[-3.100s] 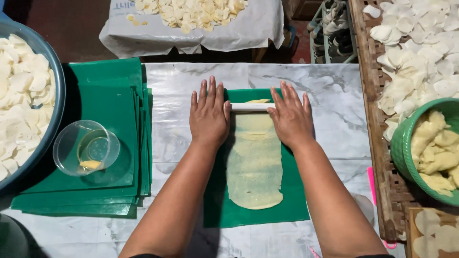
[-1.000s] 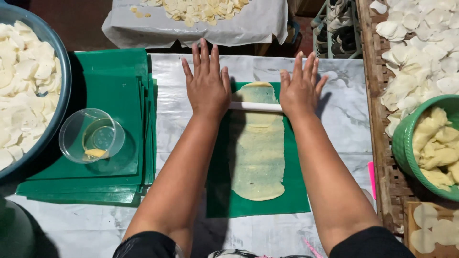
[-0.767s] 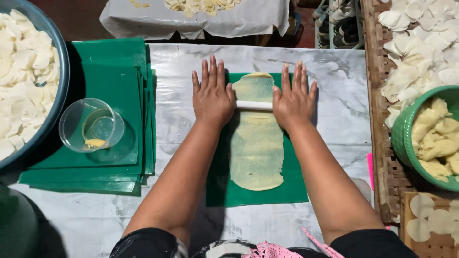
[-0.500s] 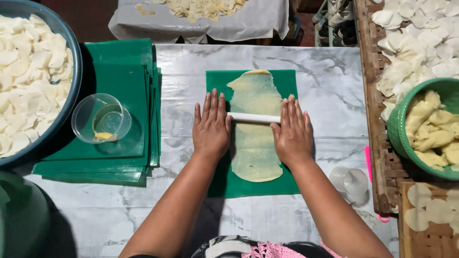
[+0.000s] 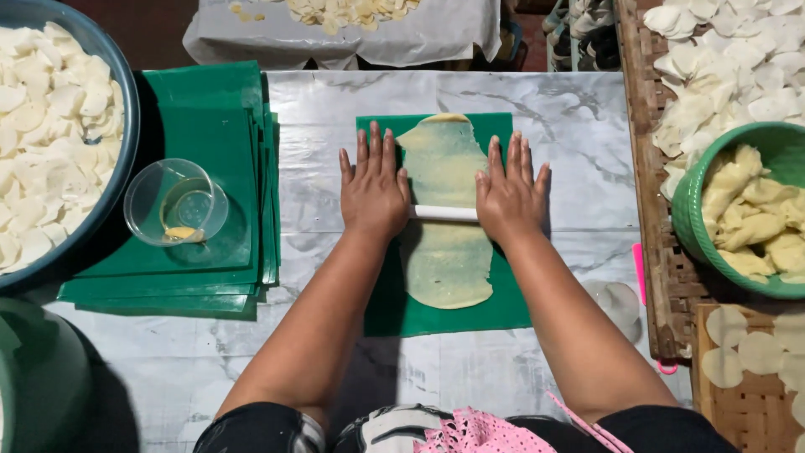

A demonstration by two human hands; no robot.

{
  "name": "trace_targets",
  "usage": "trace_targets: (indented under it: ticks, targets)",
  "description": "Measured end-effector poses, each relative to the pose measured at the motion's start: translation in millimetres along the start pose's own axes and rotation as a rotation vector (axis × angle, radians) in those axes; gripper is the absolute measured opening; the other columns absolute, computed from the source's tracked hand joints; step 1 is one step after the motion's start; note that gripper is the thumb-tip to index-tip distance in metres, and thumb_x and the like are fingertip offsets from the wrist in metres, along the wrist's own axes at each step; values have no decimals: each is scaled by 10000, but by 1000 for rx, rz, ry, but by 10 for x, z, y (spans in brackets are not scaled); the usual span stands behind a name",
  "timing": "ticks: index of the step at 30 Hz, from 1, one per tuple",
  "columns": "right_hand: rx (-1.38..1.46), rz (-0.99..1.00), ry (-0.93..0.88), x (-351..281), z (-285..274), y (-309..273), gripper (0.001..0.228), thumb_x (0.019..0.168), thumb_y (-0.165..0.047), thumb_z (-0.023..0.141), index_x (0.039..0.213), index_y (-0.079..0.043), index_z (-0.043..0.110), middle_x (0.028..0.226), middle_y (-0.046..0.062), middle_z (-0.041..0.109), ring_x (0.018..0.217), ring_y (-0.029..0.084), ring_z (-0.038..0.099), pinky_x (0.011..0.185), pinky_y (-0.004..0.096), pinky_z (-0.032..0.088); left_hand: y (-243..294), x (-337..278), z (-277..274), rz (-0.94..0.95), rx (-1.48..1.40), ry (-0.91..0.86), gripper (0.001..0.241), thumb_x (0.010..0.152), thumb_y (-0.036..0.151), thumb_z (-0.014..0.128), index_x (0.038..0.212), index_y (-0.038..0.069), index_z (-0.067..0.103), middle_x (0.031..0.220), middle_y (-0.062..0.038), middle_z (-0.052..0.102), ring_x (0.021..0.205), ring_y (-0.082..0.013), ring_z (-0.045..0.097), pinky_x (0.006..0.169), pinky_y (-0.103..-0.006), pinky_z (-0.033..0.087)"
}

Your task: Rolling out small portions of dough into thin rectangular sheets using a rolling pin on a silicone mat.

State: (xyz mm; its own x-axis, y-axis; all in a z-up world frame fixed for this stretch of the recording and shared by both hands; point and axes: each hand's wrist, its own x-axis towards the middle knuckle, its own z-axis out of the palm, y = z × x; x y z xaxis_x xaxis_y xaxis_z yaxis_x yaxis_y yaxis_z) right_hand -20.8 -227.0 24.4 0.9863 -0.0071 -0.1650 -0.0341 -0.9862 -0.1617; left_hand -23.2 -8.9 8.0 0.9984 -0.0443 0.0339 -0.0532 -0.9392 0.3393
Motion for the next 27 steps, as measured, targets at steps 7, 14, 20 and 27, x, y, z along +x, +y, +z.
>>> trace_targets:
  ticks: [7, 14, 20, 27]
  targets:
    - [-88, -195, 220, -784, 297, 185, 618, 1091, -400, 313, 1633, -105, 280, 1708, 188, 221, 1585, 309, 171, 1236, 617, 109, 26, -828, 26, 47, 25, 24, 620, 1060, 341, 323, 1621, 80, 274, 1713, -138, 198, 1583, -320, 144, 1269, -538, 51]
    - [73, -91, 142, -312, 207, 250, 660, 1097, -502, 305, 1662, -182, 187, 1715, 192, 150, 1590, 349, 88, 1195, 742, 21, 26, -490, -192, -23, 33, 103, 684, 1033, 401, 382, 1621, 69, 273, 1709, -173, 167, 1584, -348, 110, 1242, -633, -3]
    - [-8, -75, 133, -373, 231, 101, 660, 1087, -500, 272, 1662, -185, 190, 1721, 191, 131, 1602, 325, 61, 1214, 711, 30, 0, -439, 26, -62, 29, -30, 695, 1052, 426, 319, 1654, 110, 171, 1736, -128, 48, 1602, -312, 5, 1258, -625, -47]
    - [-56, -244, 185, -1013, 377, 297, 616, 1088, -398, 295, 1642, -131, 254, 1725, 181, 149, 1600, 309, 108, 1228, 664, 35, 20, -1163, 24, 39, 48, 29, 658, 1029, 314, 340, 1650, 134, 219, 1738, -94, 110, 1598, -301, 80, 1269, -554, 43]
